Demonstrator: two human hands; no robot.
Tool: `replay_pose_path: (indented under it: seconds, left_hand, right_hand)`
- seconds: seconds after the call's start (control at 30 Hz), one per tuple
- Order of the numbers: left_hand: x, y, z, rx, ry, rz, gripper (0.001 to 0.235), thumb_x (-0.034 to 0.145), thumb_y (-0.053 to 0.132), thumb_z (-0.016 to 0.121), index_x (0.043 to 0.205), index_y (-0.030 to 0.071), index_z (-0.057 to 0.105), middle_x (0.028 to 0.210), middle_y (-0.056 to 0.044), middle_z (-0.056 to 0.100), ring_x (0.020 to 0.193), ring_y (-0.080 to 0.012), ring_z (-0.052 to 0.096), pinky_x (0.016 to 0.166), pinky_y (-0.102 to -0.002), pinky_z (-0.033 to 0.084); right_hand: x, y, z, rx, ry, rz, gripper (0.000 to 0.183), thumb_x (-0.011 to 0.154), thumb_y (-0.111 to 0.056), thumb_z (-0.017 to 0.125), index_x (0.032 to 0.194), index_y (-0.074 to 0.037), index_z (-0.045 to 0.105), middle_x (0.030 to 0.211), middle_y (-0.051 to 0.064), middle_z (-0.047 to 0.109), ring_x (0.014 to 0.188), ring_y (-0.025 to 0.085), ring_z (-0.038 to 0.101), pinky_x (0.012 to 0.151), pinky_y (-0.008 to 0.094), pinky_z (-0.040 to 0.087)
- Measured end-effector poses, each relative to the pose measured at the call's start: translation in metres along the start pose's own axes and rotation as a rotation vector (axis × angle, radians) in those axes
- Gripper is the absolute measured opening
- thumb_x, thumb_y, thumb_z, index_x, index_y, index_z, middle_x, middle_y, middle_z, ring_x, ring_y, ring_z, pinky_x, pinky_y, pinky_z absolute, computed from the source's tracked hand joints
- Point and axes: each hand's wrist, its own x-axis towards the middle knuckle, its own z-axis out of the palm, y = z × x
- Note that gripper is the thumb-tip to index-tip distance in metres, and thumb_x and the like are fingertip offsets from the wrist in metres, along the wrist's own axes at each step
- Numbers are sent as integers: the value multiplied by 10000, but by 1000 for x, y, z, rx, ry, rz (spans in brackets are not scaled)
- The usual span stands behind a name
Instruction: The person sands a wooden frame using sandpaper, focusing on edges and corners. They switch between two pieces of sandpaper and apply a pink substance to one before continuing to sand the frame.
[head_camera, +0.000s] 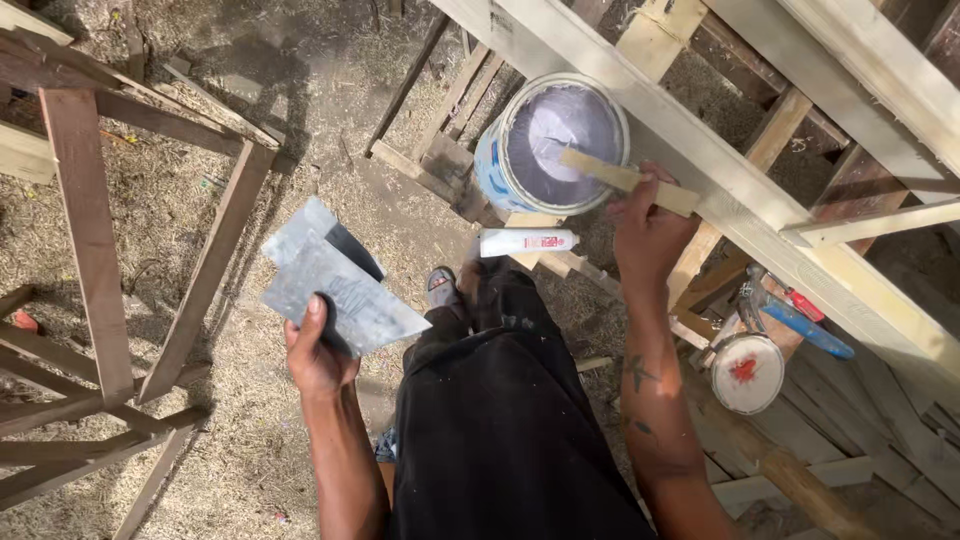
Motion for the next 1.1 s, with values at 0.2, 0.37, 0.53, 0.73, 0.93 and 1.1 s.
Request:
replay_pose_path:
  seconds: [0.2, 0.37, 0.53, 0.73, 0.93, 1.1]
  left_hand:
    - [78, -11, 44, -7, -25, 17, 580, 938, 221, 780, 1382, -55, 529, 1202, -152, 687, 1089, -275, 703, 1011, -433, 575]
    - [124, 1, 76, 68, -96, -103, 553, 927, 249, 793, 1352, -27, 571, 1204, -144, 692, 1091, -261, 694, 991, -408, 579]
    - [187, 3, 106, 168, -207, -204, 523, 944, 236, 792, 1332, -54, 595, 1197, -159, 700, 1108, -258, 701, 1006, -395, 578]
    - [245, 13, 150, 200, -400, -339, 508, 917, 225, 794, 1310, -34, 602, 1190, -135, 699, 1073, -225, 694, 980, -375, 563]
    - [271, -1, 170, 245, -504, -407, 442, 991, 213, 757, 1279, -91, 615, 1192, -163, 706, 1073, -236, 699, 1003, -386, 560]
    - [255, -8, 184, 170, -477, -502, 496, 1004, 355, 632, 1289, -50, 626, 1195, -155, 723, 1064, -223, 718, 989, -367, 559]
  right_hand:
    - [14, -20, 17, 94, 34, 147, 412, 1125, -287, 513, 1198, 96, 645, 982, 164, 732, 826, 231, 799, 684, 301, 660]
    - [0, -27, 21, 163, 180, 231, 504, 1136, -355, 491, 1195, 117, 657, 967, 217, 748, 847, 278, 806, 726, 348, 677]
    - [-21, -28, 22, 168, 358, 241, 493, 1144, -330, 473, 1188, 136, 626, 941, 241, 737, 795, 289, 786, 692, 368, 674]
    - [-59, -46, 15, 128, 583, 149, 484, 1173, -285, 524, 1159, 189, 623, 931, 286, 705, 759, 339, 760, 661, 420, 662]
    - [-97, -57, 4, 144, 749, 64, 472, 1176, -286, 563, 1124, 180, 615, 1003, 275, 694, 693, 338, 728, 619, 416, 639]
    - [-116, -50, -24, 140, 860, 66, 502, 1185, -330, 541, 1097, 155, 634, 957, 267, 698, 630, 323, 710, 544, 347, 572]
